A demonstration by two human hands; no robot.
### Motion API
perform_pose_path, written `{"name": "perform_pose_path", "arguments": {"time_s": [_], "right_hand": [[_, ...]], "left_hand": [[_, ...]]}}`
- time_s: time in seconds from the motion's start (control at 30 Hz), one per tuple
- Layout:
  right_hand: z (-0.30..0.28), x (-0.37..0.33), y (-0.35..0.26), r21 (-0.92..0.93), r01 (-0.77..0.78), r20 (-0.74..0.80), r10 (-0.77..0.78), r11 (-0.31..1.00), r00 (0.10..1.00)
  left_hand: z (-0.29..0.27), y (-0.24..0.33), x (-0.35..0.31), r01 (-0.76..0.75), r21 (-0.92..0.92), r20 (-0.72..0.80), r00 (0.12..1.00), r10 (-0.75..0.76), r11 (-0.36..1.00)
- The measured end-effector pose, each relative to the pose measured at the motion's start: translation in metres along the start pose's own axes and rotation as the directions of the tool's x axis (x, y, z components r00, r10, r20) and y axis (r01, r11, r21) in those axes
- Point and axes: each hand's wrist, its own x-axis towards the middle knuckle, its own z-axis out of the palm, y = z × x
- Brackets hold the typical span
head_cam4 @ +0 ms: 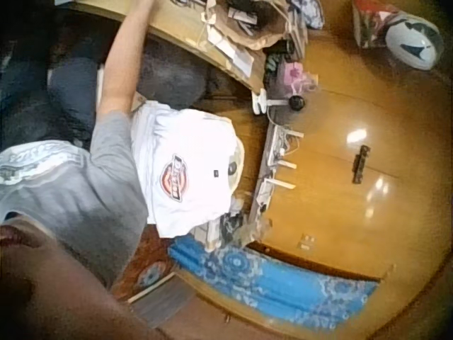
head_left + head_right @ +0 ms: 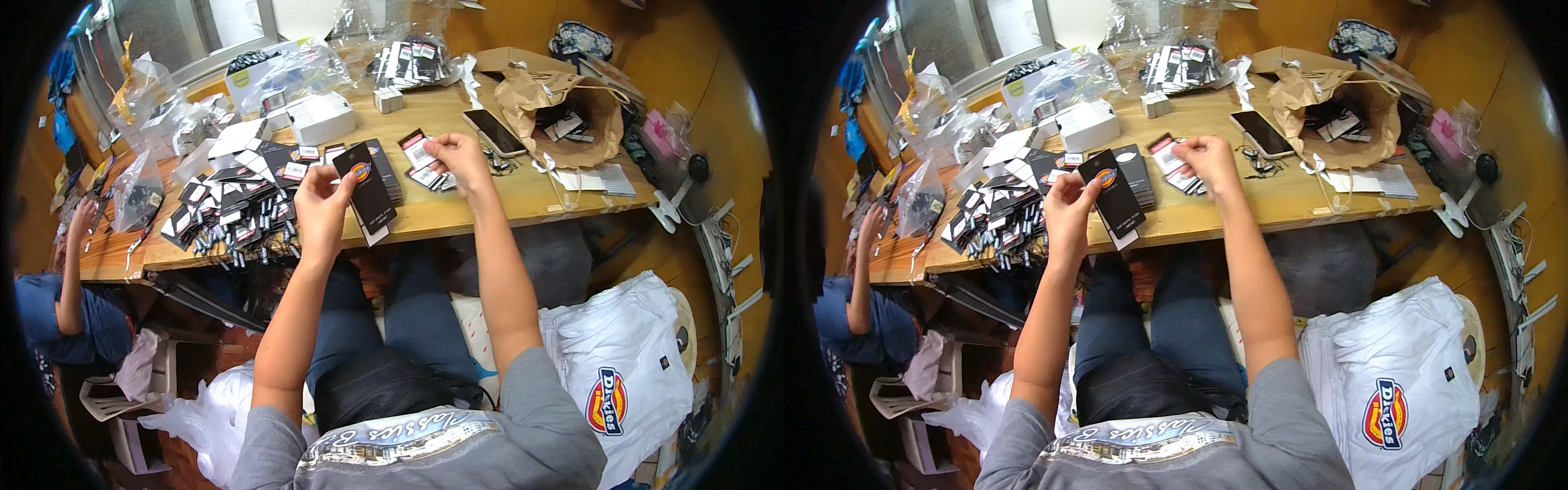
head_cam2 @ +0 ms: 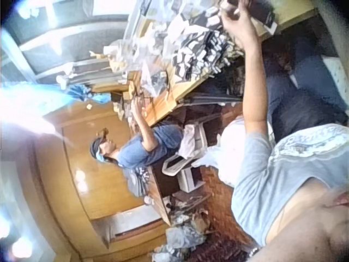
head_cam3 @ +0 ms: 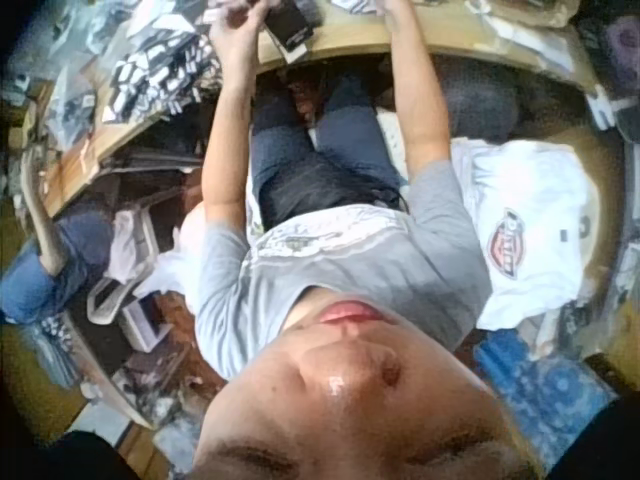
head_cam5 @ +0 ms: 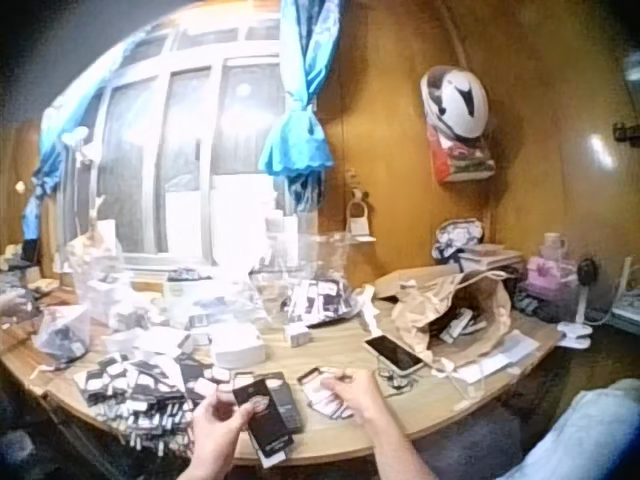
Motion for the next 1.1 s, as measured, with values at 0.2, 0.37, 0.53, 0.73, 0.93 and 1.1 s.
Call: {"name": "perform_pose_path", "arguments": {"time_s": [0.2, 0.37, 0.53, 0.73, 0.93, 1.1], "right_hand": [[0.027, -0.062, 0.004, -0.156, 0.176, 0.139, -0.155, 0.972, 0.978], [-0.036, -0.028, 0.000, -0.516, 0.091, -0.221, -0.235, 0.852, 0.947], [-0.099, 0.029, 0.002, -0.867, -0.177, -0.304, -0.213, 0.465, 0.929], [-0.098, 0.057, 0.013, -0.971, -0.169, -0.182, -0.065, 0.171, 0.981], [-0.095, 0.054, -0.017, -0.521, 0.120, -0.077, -0.186, 0.845, 0.979], [-0.072, 0.034, -0.054, 0.051, 0.223, 0.025, -0.225, 0.973, 0.974]], "left_hand": [[0.019, -0.004, -0.032, 0.020, -0.082, 0.055, 0.998, -0.015, 0.996], [0.012, -0.005, -0.043, 0.067, -0.028, 0.064, 0.996, -0.065, 0.997], [0.015, 0.003, -0.055, 0.180, -0.144, 0.157, 0.975, -0.157, 0.973], [0.010, 0.006, -0.065, 0.219, -0.188, 0.214, 0.961, -0.178, 0.957], [0.001, 0.007, -0.068, 0.252, -0.199, 0.252, 0.947, -0.200, 0.947], [0.011, 0.012, -0.066, 0.211, -0.186, 0.281, 0.947, -0.154, 0.960]]}}
